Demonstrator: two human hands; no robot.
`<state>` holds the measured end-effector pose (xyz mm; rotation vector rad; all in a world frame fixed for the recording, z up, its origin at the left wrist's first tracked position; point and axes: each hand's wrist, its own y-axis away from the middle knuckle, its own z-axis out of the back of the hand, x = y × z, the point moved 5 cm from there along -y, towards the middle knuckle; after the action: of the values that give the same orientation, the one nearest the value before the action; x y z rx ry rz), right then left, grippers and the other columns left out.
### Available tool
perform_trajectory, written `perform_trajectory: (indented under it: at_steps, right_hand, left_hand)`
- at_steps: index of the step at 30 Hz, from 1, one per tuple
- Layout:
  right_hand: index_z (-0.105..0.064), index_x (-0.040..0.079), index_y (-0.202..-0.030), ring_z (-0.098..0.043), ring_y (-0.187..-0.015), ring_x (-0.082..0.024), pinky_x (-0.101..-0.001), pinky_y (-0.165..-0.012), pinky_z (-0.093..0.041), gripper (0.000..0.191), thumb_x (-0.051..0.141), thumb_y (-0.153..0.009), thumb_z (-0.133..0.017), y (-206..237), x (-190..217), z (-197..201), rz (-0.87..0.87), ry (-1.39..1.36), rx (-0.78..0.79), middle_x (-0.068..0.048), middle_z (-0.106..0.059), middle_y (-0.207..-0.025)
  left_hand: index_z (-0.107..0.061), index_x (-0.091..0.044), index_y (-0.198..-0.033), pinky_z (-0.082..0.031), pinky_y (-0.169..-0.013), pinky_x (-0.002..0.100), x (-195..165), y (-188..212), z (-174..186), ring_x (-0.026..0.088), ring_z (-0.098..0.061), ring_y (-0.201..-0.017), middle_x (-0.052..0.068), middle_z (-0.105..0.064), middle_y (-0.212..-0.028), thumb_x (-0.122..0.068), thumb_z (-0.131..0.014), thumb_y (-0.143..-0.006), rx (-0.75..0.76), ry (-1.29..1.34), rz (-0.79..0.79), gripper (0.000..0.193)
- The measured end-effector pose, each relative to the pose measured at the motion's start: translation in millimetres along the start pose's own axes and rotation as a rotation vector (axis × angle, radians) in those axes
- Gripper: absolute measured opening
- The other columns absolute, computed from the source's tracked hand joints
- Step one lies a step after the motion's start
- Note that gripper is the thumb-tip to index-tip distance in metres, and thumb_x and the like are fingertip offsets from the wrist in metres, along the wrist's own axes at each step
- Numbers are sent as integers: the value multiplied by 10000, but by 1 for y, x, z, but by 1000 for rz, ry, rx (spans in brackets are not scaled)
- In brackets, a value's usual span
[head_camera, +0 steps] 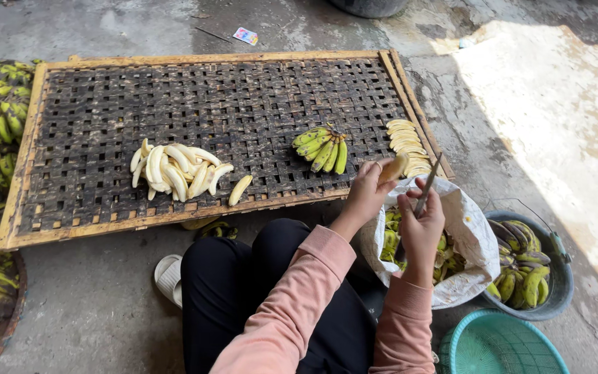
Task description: The person sits in front of a woven bamboo tray and peels green bananas with a knife, placing each peeled banana onto the tray and dropping the peels into a sack beside them. They take unpeeled bananas from a bunch on the tray and continue peeling one at a time.
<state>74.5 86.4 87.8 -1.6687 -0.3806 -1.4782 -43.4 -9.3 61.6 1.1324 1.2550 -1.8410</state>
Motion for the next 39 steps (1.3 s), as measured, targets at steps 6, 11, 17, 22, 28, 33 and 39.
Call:
perform_trajectory:
  at_steps: [6,11,17,22,28,33,39]
  right_hand:
    - [-672,24,-1222,-500,-543,-15,-199,-467,-373,206,168,-1082,-630,1,9,4,-84,-150,-143,32,-604,-762]
    - [-649,4,-1179,-498,-592,-9,-196,-507,-373,189,175,-1098,-640,1,8,4,31,-33,-159,40,-611,-802]
    - [-594,28,-1114,-495,-582,-14,-196,-505,-367,148,175,-1118,-610,1,10,-5,117,-74,-254,41,-587,-793]
    - [-613,21,-1083,-489,-562,-34,-208,-483,-368,144,160,-1121,-603,1,-14,21,-19,-40,-306,23,-578,-772]
    - [-604,-29,-1303,-658,-855,-29,-201,-669,-541,312,124,-1052,-707,-9,-45,68,53,366,-157,-54,-688,-1063]
    - [-552,73,-1377,-460,-547,-21,-218,-436,-408,351,180,-1047,-607,-3,-45,52,-281,-218,-147,-24,-670,-1006]
    - [-457,66,-1478,-458,-560,-28,-227,-425,-397,404,253,-1120,-450,16,3,-29,-296,-202,136,-23,-594,-945]
  left_hand:
    - [-693,-63,-1246,-588,-937,346,-10,2,-5,195,-706,-1085,92,-713,-1170,-143,-814,-857,366,217,20,415]
    - [-696,-52,-1215,-624,-898,309,12,5,-22,152,-703,-1053,67,-684,-1165,-114,-819,-844,458,421,135,396]
    - [-639,-28,-1269,-599,-900,313,42,14,-52,156,-687,-1043,102,-688,-1191,-118,-793,-917,482,818,264,395]
    - [-598,-70,-1309,-637,-832,342,70,1,-47,153,-702,-998,68,-661,-1168,-158,-650,-958,243,1116,524,366]
    - [-552,-64,-1477,-592,-895,302,59,-19,2,154,-631,-1024,90,-653,-1232,-100,-674,-1014,101,863,261,481]
    - [-518,-116,-1466,-563,-903,294,38,-14,15,167,-662,-1076,107,-677,-1231,-134,-668,-983,87,1232,281,506]
    - [-604,-112,-1194,-581,-786,346,88,-16,-1,145,-640,-885,39,-640,-1042,-400,-513,-1019,-295,1773,678,350]
